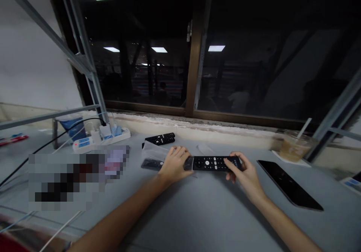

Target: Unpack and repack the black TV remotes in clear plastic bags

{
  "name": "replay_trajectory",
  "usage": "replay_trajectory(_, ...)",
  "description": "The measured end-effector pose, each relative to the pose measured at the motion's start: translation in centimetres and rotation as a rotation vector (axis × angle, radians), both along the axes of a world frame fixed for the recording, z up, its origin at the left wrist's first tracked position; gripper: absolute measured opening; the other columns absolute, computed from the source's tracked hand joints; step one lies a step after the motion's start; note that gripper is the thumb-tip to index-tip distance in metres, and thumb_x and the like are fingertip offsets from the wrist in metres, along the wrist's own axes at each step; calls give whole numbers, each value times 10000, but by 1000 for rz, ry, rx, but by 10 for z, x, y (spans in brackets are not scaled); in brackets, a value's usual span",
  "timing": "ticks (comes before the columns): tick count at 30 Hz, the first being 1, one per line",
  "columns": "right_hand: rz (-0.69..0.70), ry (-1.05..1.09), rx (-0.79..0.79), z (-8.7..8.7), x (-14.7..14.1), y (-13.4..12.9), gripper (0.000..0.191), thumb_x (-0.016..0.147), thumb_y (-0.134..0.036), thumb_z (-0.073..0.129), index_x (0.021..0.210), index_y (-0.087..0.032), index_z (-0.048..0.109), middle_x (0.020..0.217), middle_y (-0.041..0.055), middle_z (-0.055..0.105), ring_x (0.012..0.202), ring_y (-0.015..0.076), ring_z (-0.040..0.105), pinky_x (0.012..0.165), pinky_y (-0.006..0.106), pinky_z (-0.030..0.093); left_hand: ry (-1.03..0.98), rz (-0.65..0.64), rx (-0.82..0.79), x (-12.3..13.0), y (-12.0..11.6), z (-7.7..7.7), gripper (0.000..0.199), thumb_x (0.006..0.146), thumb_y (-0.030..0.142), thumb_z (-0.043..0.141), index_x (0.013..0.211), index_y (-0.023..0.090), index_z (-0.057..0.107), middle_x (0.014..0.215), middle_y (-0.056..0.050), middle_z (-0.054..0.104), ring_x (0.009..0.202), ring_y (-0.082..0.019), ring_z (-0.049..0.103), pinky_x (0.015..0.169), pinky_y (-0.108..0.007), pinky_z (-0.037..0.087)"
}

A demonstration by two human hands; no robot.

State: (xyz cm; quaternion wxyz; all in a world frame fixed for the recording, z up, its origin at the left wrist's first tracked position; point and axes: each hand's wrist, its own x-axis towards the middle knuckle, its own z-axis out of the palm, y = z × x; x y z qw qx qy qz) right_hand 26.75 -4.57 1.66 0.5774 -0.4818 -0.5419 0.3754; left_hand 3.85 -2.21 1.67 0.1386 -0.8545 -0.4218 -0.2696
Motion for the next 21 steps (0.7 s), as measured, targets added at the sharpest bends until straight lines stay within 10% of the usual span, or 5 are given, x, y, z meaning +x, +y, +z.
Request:
replay_trajectory(10, 494, 175, -289, -2, -5, -14, 362, 661, -381, 678, 962, -239, 536, 961, 52, 605, 629, 160, 644, 389, 180, 401, 30, -66, 162, 6, -9, 3, 225, 683, 322, 597, 841, 176, 532, 940, -48, 567, 854, -192, 483, 828, -337, 319)
replay_trajectory(14, 626, 132, -352, 3, -2, -21, 457, 661, -315, 673, 1099, -303, 546, 1324, 86, 426, 667, 154, 651, 449, 209, 432, 48, -131, 226, 15, -14, -1, 217, 726, 330, 556, 873, 173, 527, 994, -59, 563, 906, -196, 478, 843, -332, 319)
replay_trajectory(21, 759, 66, -408, 7, -8, -29, 647, 668, -247, 612, 1278, -347, 419, 1310, 85, 451, 649, 152, 638, 440, 219, 416, 135, -221, 294, 22, -22, -1, 204, 817, 294, 453, 960, 163, 514, 1066, -68, 544, 1009, -194, 450, 883, -321, 308)
